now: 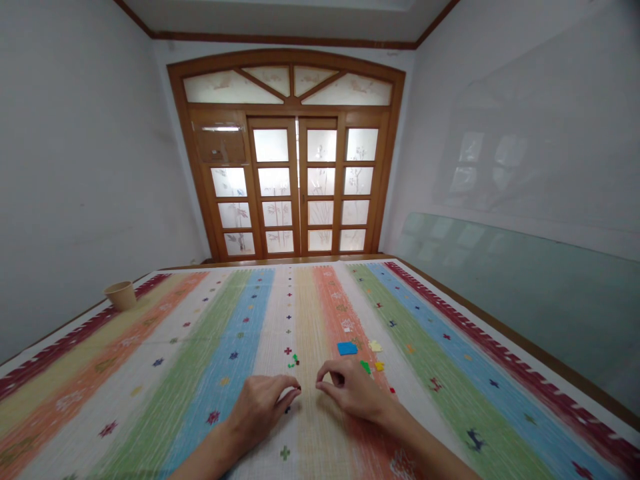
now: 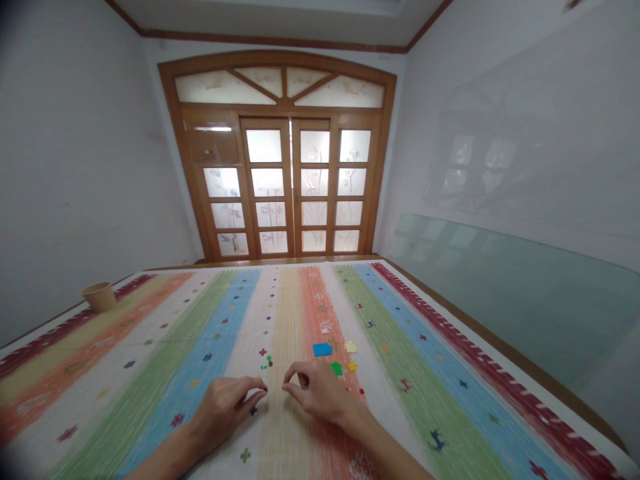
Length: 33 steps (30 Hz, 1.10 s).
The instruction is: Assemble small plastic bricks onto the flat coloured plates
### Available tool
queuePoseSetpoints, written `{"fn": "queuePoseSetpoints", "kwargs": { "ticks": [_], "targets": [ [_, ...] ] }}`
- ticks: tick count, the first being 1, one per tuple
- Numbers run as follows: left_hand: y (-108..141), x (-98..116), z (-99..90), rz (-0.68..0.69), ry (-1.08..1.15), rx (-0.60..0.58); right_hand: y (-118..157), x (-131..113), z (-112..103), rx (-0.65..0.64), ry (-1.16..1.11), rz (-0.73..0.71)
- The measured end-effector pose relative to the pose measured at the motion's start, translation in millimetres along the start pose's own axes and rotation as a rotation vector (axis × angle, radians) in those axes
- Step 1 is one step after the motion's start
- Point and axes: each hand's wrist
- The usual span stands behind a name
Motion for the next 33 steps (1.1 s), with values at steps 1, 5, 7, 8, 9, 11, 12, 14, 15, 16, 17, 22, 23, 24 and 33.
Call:
{"fn": "queuePoseSetpoints", "kwargs": {
  "ticks": [1, 5, 7, 8, 9, 11, 12, 14, 15, 16, 17, 22, 23, 24, 33],
  "targets": [
    [-0.3, 0.2, 0.2, 0.014, -0.003, 0.011, 0.2, -2.4, 1.3, 0.0, -0.022, -0.004],
    [-2.5, 1.7, -0.5, 0.063, -0.016, 0.059, 1.1, -9.7, 7.1, 0.011, -0.091, -0.033],
    [-3.4, 2.8, -1.5, 0.075, -0.023, 0.071, 1.3, -11.2, 10.1, 0.009, -0.115, -0.044],
    [-3.6, 3.2, -1.8, 0.08, -0.024, 0.073, 1.3, -11.4, 11.5, 0.008, -0.125, -0.045],
    [-3.6, 3.5, -2.0, 0.086, -0.024, 0.074, 1.3, -11.4, 12.9, 0.008, -0.136, -0.045],
    [-3.1, 3.6, -1.7, 0.1, -0.022, 0.075, 1.1, -10.8, 15.5, 0.012, -0.154, -0.046],
    [-2.8, 3.6, -1.4, 0.106, -0.021, 0.077, 0.9, -10.4, 16.6, 0.02, -0.162, -0.046],
    [-2.5, 3.5, -0.8, 0.118, -0.021, 0.081, 0.4, -9.7, 18.6, 0.038, -0.177, -0.044],
    [-2.6, 3.7, -0.7, 0.123, -0.021, 0.083, 0.2, -9.5, 19.4, 0.047, -0.185, -0.042],
    [-2.9, 3.9, -0.8, 0.13, -0.021, 0.085, -0.1, -9.3, 20.0, 0.055, -0.19, -0.04],
    [-3.2, 4.3, -1.0, 0.136, -0.022, 0.089, -0.3, -9.2, 20.6, 0.062, -0.195, -0.04],
    [-4.4, 6.2, -2.2, 0.145, -0.032, 0.107, -0.7, -7.9, 23.6, 0.066, -0.209, -0.051],
    [-4.2, 6.1, -2.0, 0.146, -0.033, 0.11, -0.8, -7.4, 24.5, 0.065, -0.211, -0.053],
    [-3.8, 5.9, -1.6, 0.149, -0.033, 0.111, -0.8, -6.8, 25.4, 0.062, -0.214, -0.055],
    [-1.1, 4.0, 2.1, 0.161, -0.045, 0.126, -1.6, -7.4, 26.9, 0.033, -0.258, -0.042]
  ]
}}
Point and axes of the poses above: each hand's wrist, its own y-axis away from the middle knuckle, its own z-axis out of the palm, x = y × z, and after that the axes turned 8 degrees about -x, right-handed
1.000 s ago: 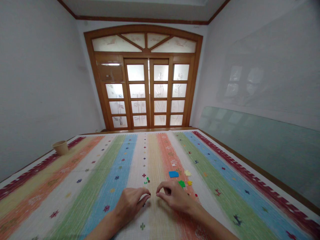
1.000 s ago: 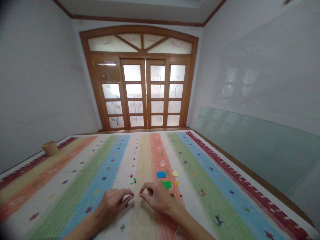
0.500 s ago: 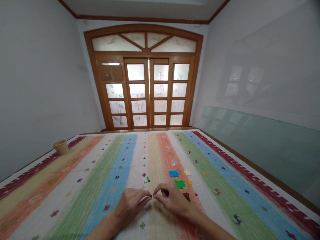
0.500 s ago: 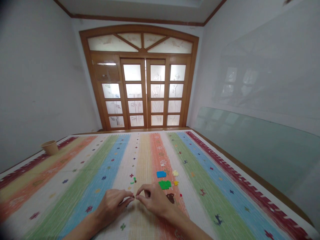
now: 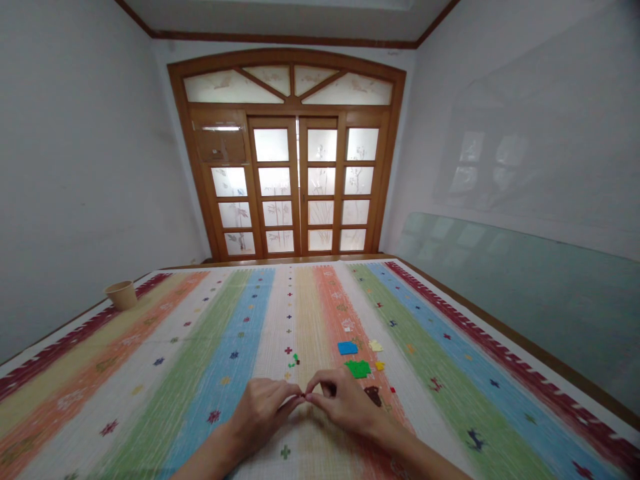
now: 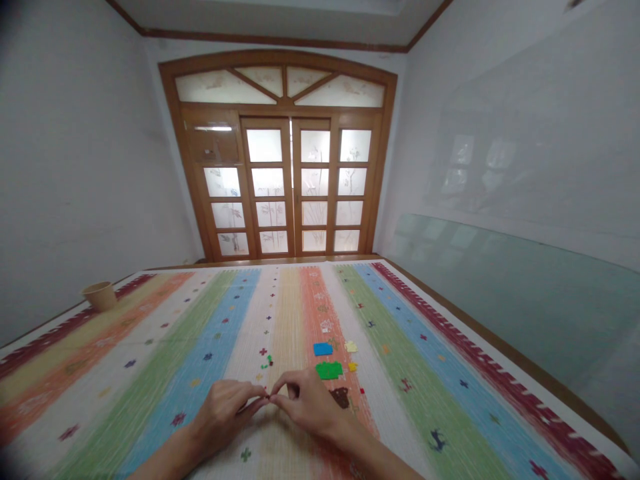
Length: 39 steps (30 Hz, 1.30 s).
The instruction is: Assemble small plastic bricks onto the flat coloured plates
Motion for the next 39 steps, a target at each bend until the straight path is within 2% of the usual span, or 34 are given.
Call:
{"fn": "queuePoseSetpoints", "kwargs": {
  "ticks": [16, 26, 39],
  "targets": [
    [-4.0, 4.0, -5.3, 0.034, -0.03, 0.003, -2.8, -0.9, 1.5, -0.038, -0.164, 0.097],
    [-3.0, 4.3, -6.1, 0.031, -0.021, -0.011, -3.5, 4.9, 2.6, -0.069, -0.22, 0.075],
    [-0.2, -2.5, -4.4, -0.08, 0.014, -0.02, -5.9, 2.2, -10.1, -0.001, -0.337, 0.064]
  ]
}}
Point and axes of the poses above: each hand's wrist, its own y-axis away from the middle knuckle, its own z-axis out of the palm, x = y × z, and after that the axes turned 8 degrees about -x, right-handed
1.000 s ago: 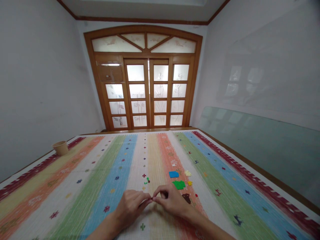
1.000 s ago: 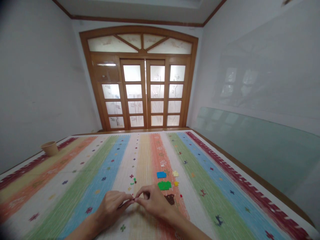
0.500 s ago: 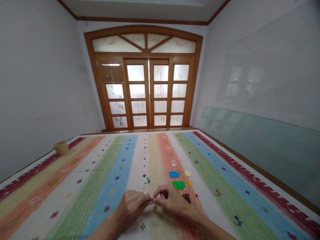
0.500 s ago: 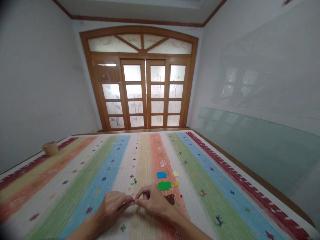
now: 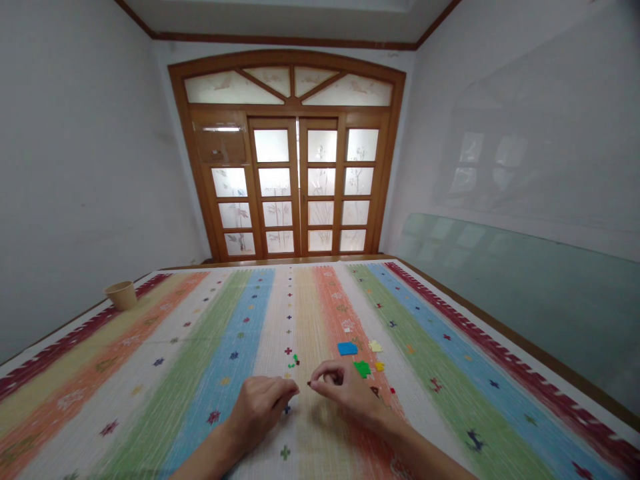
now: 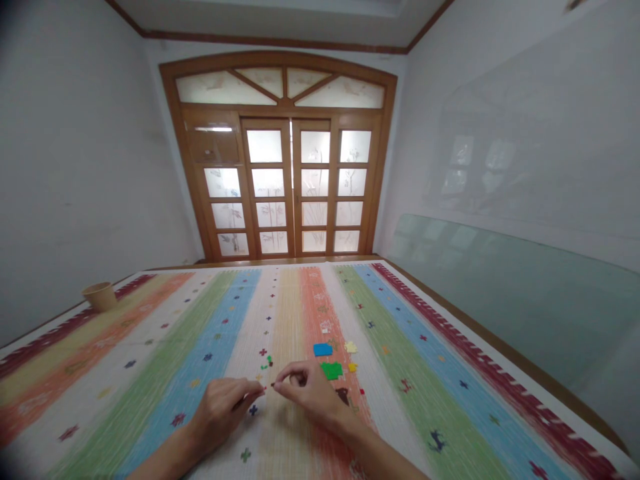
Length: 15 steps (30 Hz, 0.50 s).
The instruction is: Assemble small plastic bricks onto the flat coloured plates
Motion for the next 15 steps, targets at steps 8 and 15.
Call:
{"fn": "queuePoseSetpoints", "kwargs": {
  "ticks": [8, 15],
  "targets": [
    [1.6, -2.4, 3.1, 0.007, 0.016, -0.015, 4.3, -9.1, -3.8, 0.034, -0.036, -0.059],
    [1.1, -2.5, 5.2, 0.018, 0.059, -0.043, 6.4, -10.4, -5.7, 0.027, -0.102, -0.074]
  ]
}}
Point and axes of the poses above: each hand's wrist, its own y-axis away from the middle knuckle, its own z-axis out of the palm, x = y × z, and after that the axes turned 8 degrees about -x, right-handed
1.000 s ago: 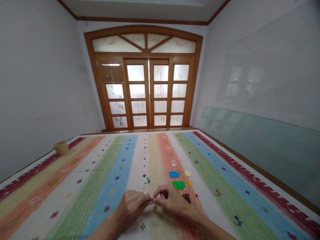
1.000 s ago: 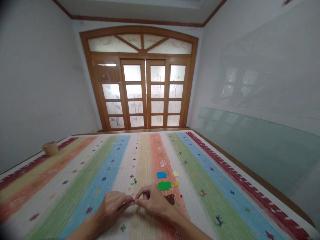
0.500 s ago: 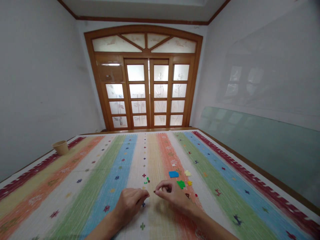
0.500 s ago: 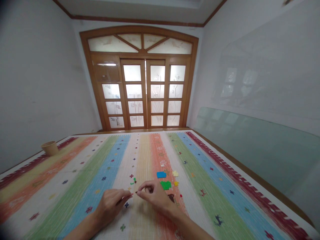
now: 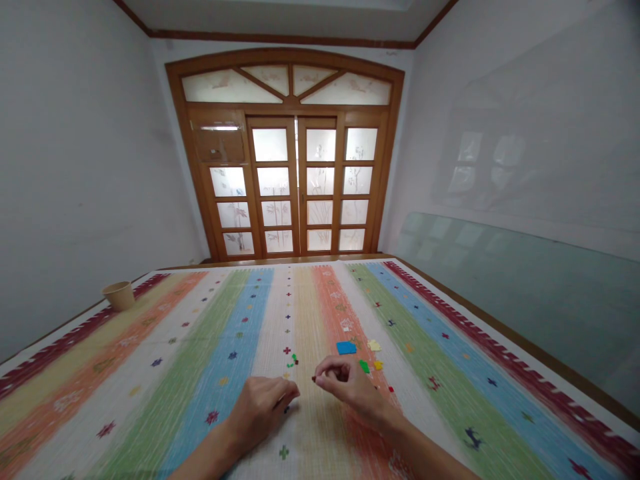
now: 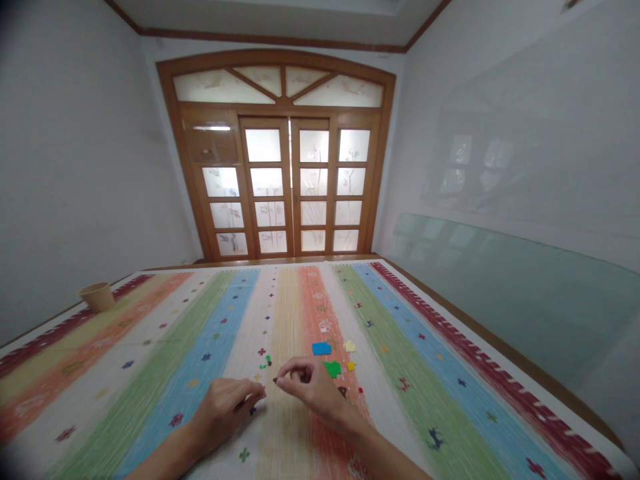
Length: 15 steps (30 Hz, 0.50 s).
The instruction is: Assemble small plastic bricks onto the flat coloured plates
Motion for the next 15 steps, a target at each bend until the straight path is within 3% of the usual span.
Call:
{"fn": "queuePoseSetpoints", "kwargs": {
  "ticks": [15],
  "targets": [
    [0.9, -1.0, 2.1, 0.015, 0.023, -0.025, 1.6, -1.2, -1.2, -0.005, -0.222, 0.012]
  ]
}}
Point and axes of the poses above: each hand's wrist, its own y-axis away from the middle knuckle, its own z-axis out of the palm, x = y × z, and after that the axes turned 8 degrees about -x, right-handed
